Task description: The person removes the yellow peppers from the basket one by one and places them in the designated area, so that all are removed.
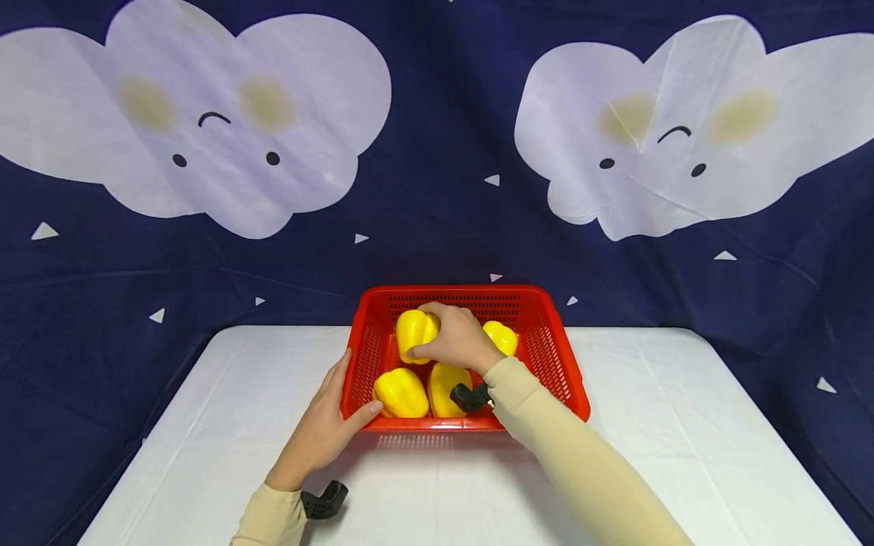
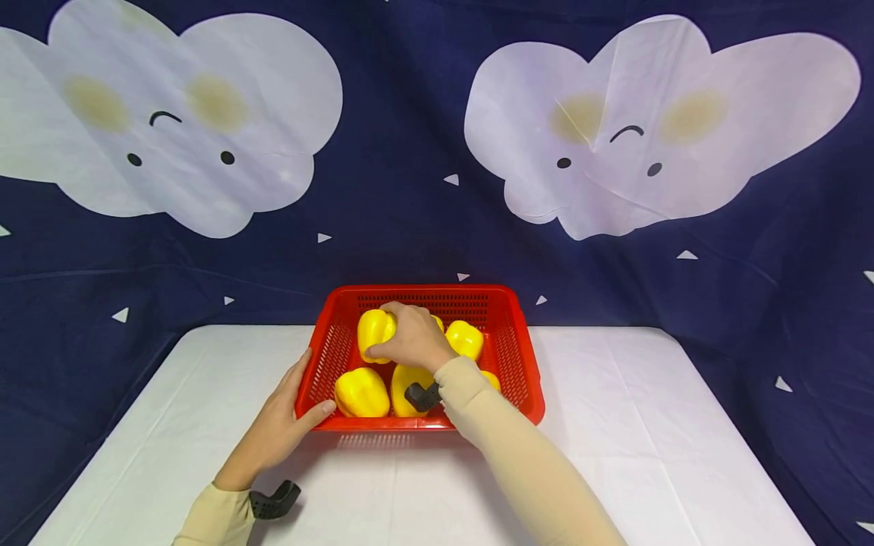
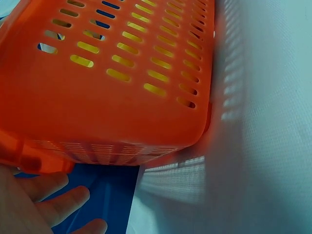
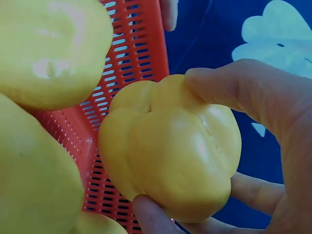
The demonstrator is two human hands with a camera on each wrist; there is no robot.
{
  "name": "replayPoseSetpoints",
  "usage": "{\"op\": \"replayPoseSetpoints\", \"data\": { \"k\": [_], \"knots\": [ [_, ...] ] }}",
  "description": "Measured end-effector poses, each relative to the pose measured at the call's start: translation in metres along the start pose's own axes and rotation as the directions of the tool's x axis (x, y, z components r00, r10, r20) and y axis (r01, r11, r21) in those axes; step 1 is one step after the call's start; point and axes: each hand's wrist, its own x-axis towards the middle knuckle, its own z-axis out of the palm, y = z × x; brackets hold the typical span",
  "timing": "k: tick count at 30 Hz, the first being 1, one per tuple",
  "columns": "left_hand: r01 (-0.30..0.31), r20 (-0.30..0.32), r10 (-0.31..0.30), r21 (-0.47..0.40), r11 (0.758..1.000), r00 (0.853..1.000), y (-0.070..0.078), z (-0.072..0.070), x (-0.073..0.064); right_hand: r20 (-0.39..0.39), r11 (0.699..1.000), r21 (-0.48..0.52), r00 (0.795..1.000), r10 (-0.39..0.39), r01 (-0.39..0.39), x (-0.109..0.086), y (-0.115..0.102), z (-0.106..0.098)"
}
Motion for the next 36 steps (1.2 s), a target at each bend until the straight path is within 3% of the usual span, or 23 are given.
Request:
{"op": "replayPoseSetpoints", "data": {
  "k": [18,27,36],
  "knots": [
    [-0.012,0.008,0.013,-0.022,1.000,1.000,0.000,-0.002,0.001,-0.063,1.000,0.011,0.998,-0.020,0.021,-0.028,0.008,-0.020],
    [-0.015,0.012,0.015,0.047,0.999,1.000,-0.001,-0.002,0.001,-0.088,0.999,0.031,0.996,-0.024,0.027,-0.045,0.018,-0.039],
    [-0.031,0.010,0.031,0.051,0.998,0.999,-0.002,-0.001,0.001,-0.110,0.998,0.059,0.994,-0.014,0.021,-0.060,0.034,-0.059]
  ]
}}
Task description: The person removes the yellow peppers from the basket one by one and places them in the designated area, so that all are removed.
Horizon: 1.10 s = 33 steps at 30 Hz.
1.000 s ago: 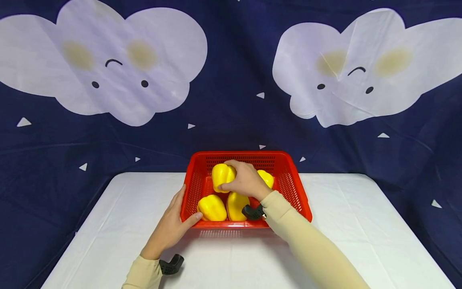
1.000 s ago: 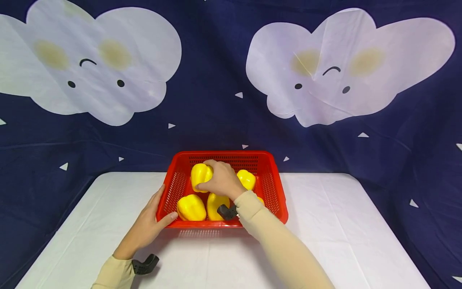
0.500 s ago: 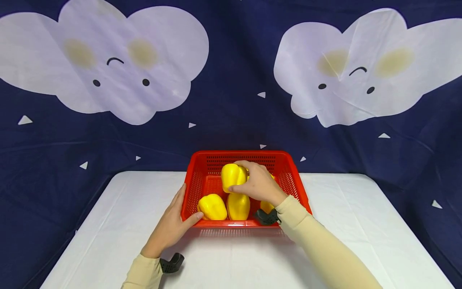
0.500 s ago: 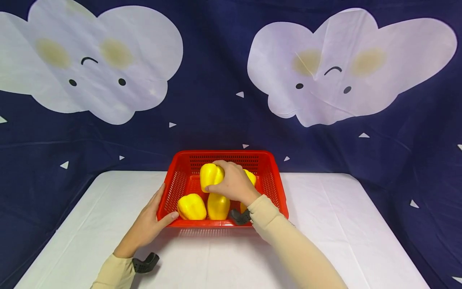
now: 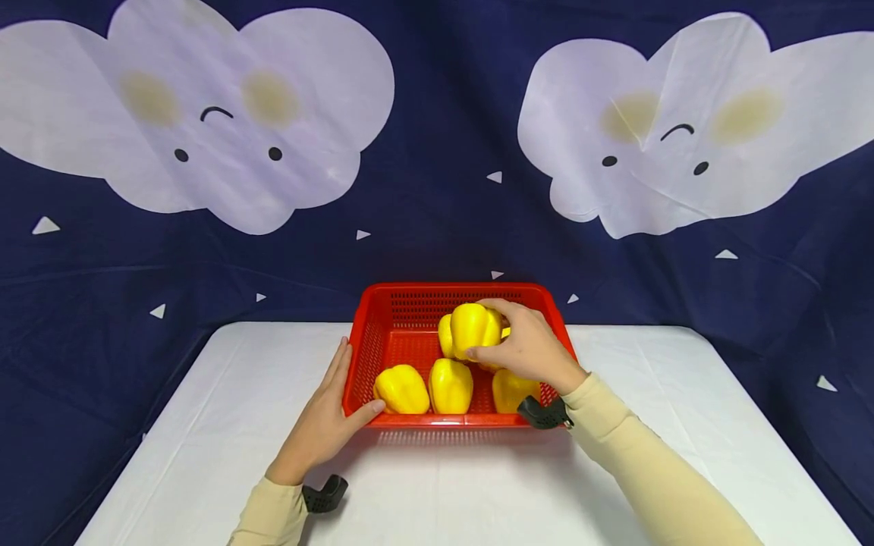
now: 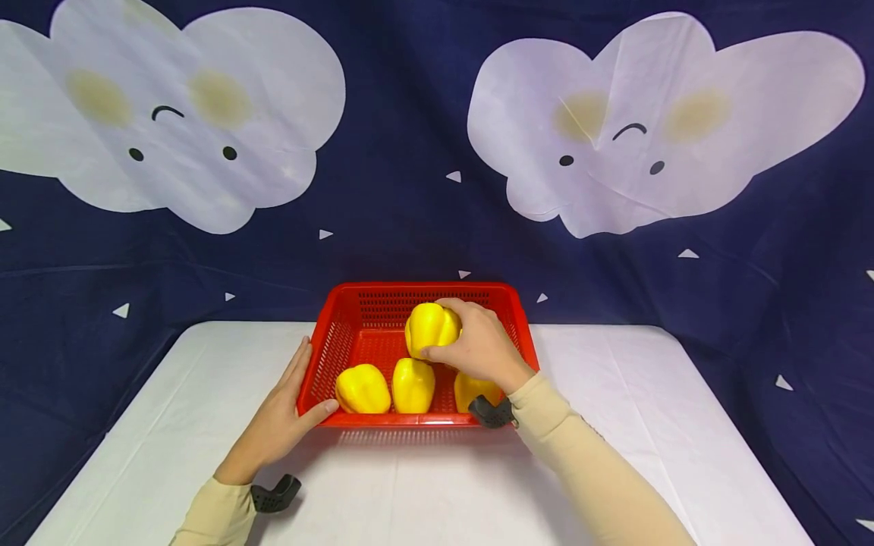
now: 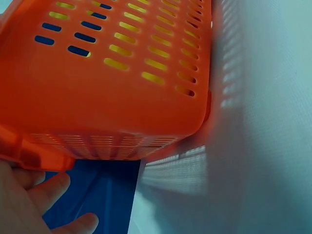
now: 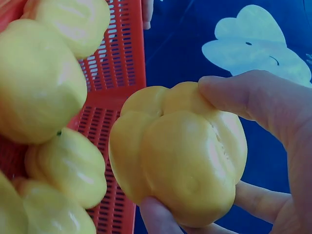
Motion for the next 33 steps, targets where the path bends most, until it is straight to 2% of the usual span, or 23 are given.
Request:
{"op": "replayPoseSetpoints", "data": {
  "k": [13,33],
  "knots": [
    [0.003,0.016,-0.002,-0.040,0.999,1.000,-0.001,-0.001,0.001,-0.048,0.998,-0.055,0.998,0.029,-0.031,-0.011,0.027,-0.031],
    [0.006,0.016,-0.005,-0.077,0.997,1.000,-0.001,-0.001,0.001,-0.068,0.996,-0.054,0.995,0.071,-0.075,-0.026,0.060,-0.070]
  ]
}}
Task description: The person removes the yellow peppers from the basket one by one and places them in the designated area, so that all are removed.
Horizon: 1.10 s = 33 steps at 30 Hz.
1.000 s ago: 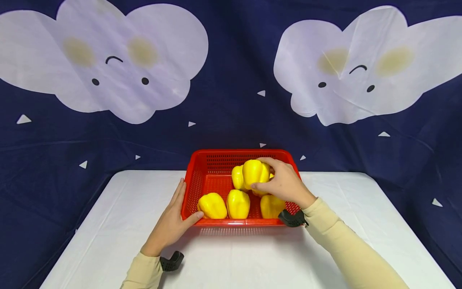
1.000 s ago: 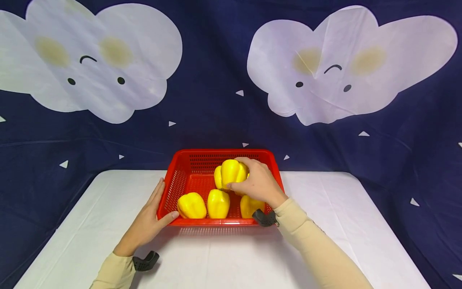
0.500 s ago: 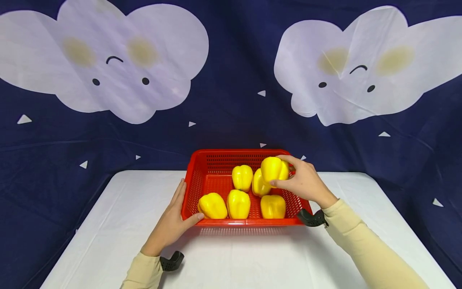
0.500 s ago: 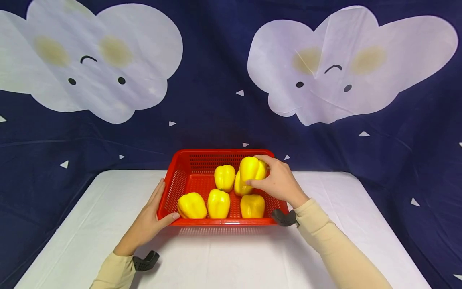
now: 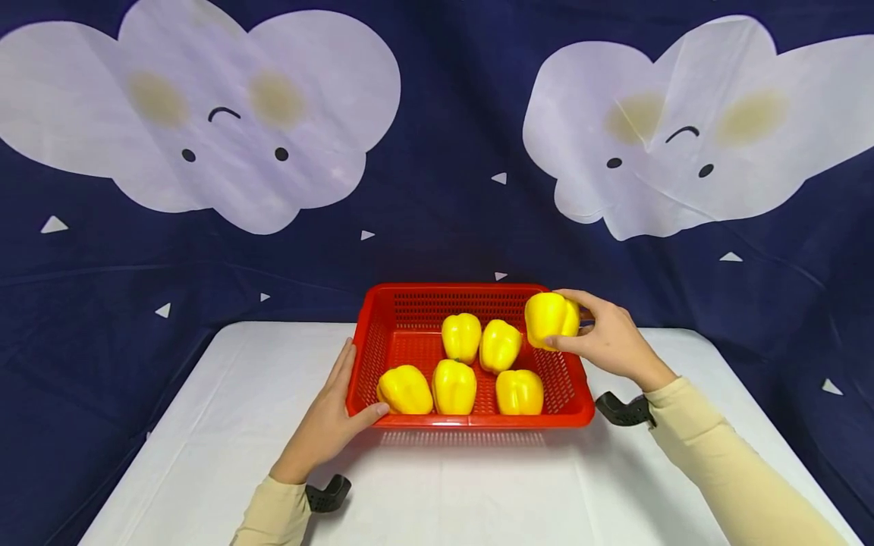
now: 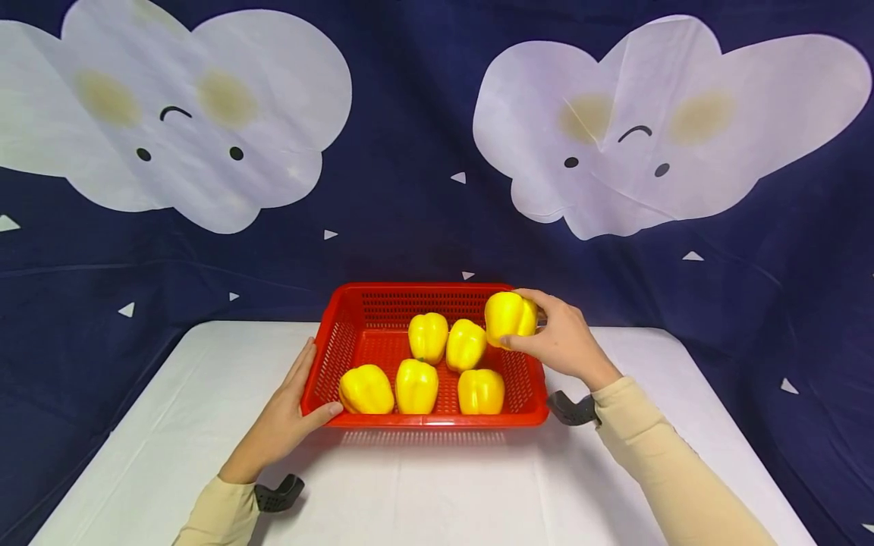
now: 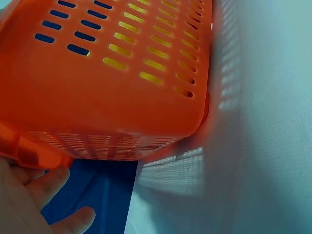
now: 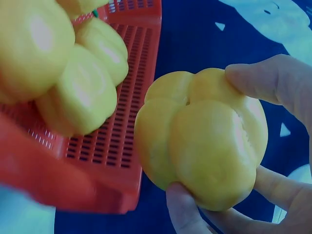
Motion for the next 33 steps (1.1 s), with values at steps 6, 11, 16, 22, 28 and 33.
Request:
{"op": "replayPoseSetpoints", "data": {
  "k": [6,11,16,22,28,33],
  "knots": [
    [-0.005,-0.005,0.005,0.006,1.000,1.000,-0.001,0.000,0.000,-0.021,1.000,-0.019,1.000,0.011,-0.012,0.001,0.015,-0.010],
    [-0.008,-0.006,0.008,0.007,1.000,1.000,-0.002,0.001,0.000,-0.042,0.999,-0.032,0.999,0.009,-0.011,0.003,0.028,-0.017],
    [-0.014,-0.006,0.014,0.000,1.000,1.000,-0.001,0.001,0.000,-0.049,0.999,-0.054,0.999,0.008,-0.011,0.005,0.041,-0.023],
    [-0.007,-0.007,0.007,-0.007,1.000,1.000,0.000,0.000,-0.001,-0.059,0.998,-0.061,0.998,0.013,-0.017,0.006,0.054,-0.027],
    [-0.012,-0.010,0.012,-0.003,1.000,1.000,-0.001,0.000,-0.001,-0.066,0.997,-0.066,0.997,0.028,-0.032,0.009,0.069,-0.028],
    [-0.020,-0.013,0.020,-0.005,1.000,1.000,-0.002,0.001,0.000,-0.062,0.996,-0.070,0.997,0.050,-0.054,0.011,0.079,-0.027]
  ]
}}
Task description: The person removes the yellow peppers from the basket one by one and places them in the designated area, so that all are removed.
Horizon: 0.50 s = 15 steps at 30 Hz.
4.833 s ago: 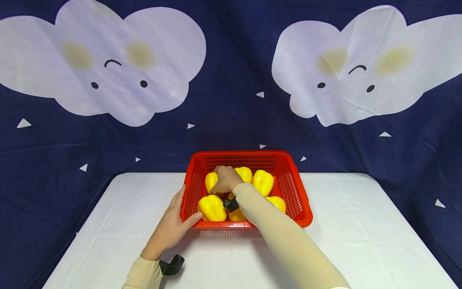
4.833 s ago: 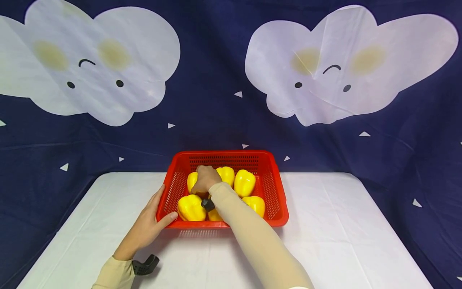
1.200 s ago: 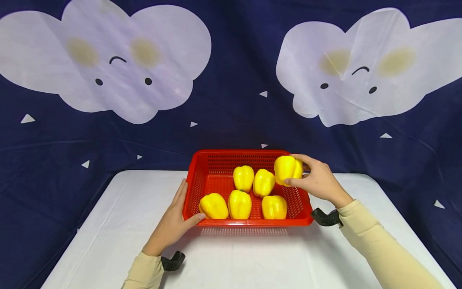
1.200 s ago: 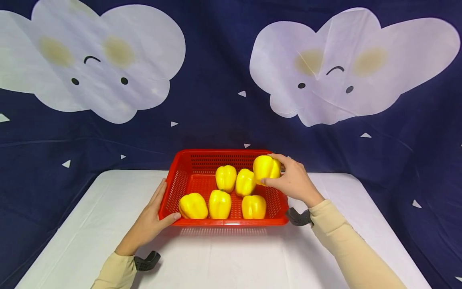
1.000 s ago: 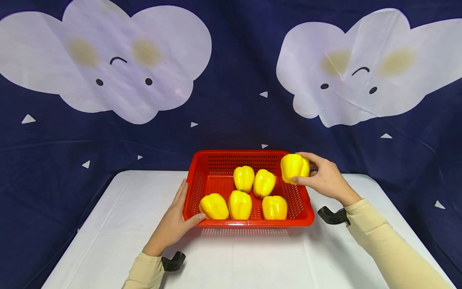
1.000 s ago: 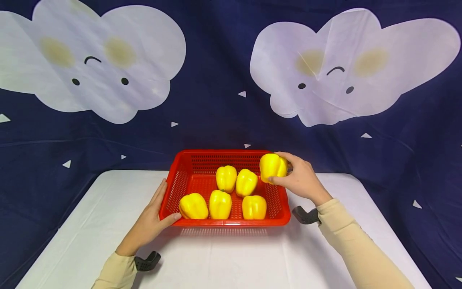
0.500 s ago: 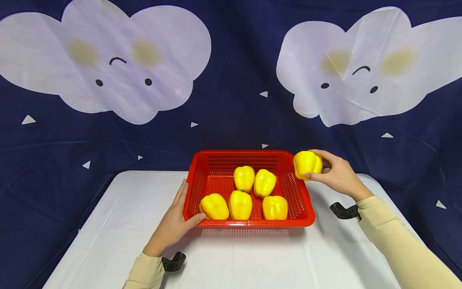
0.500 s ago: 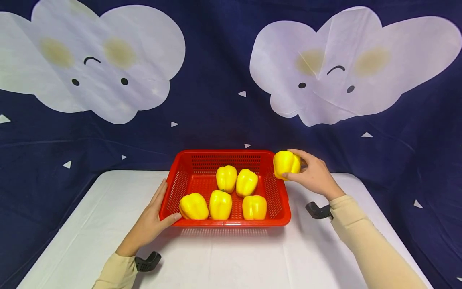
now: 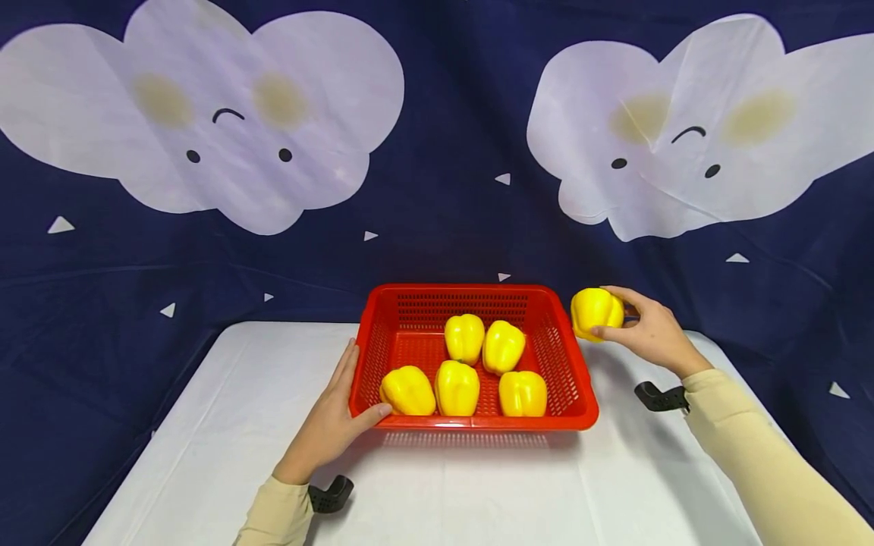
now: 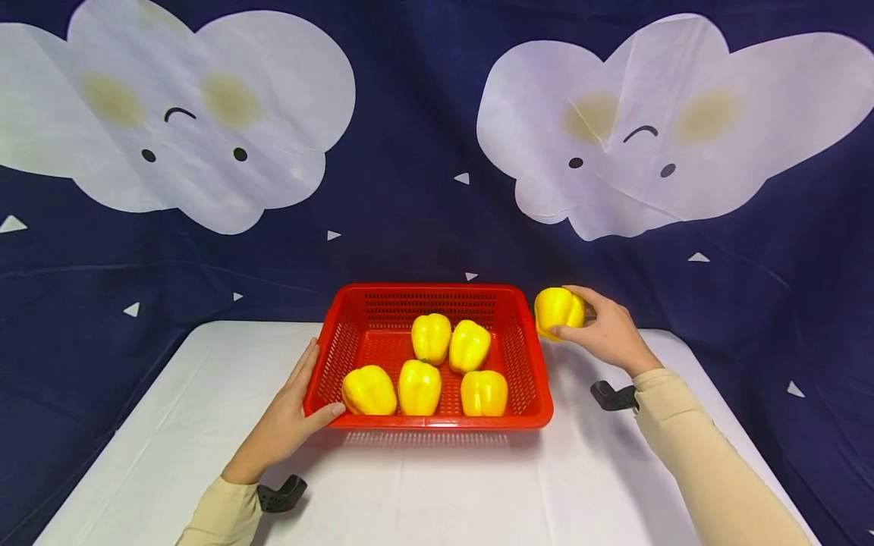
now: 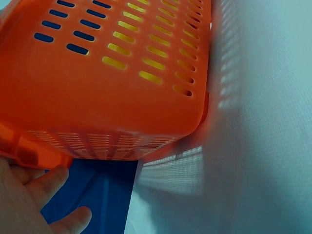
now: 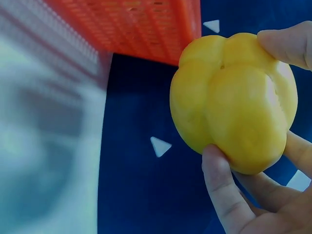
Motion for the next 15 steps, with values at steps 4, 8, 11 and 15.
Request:
{"op": "replayPoseSetpoints", "data": {
  "k": [4,8,11,15],
  "knots": [
    [0.001,-0.002,-0.001,0.004,1.000,1.000,0.000,0.001,0.000,0.020,1.000,0.003,1.000,0.021,-0.021,0.001,0.007,0.002],
    [-0.001,-0.004,0.001,0.002,1.000,1.000,0.000,0.000,0.000,0.033,1.000,0.008,0.999,0.026,-0.026,0.002,0.015,0.005],
    [0.003,-0.003,-0.003,0.000,1.000,1.000,0.001,0.000,0.000,0.039,0.999,0.012,0.999,0.031,-0.032,0.003,0.022,0.009],
    [0.012,-0.001,-0.012,0.001,1.000,1.000,0.000,0.000,0.001,0.061,0.998,0.032,0.996,0.057,-0.059,0.005,0.030,0.014]
  ]
}}
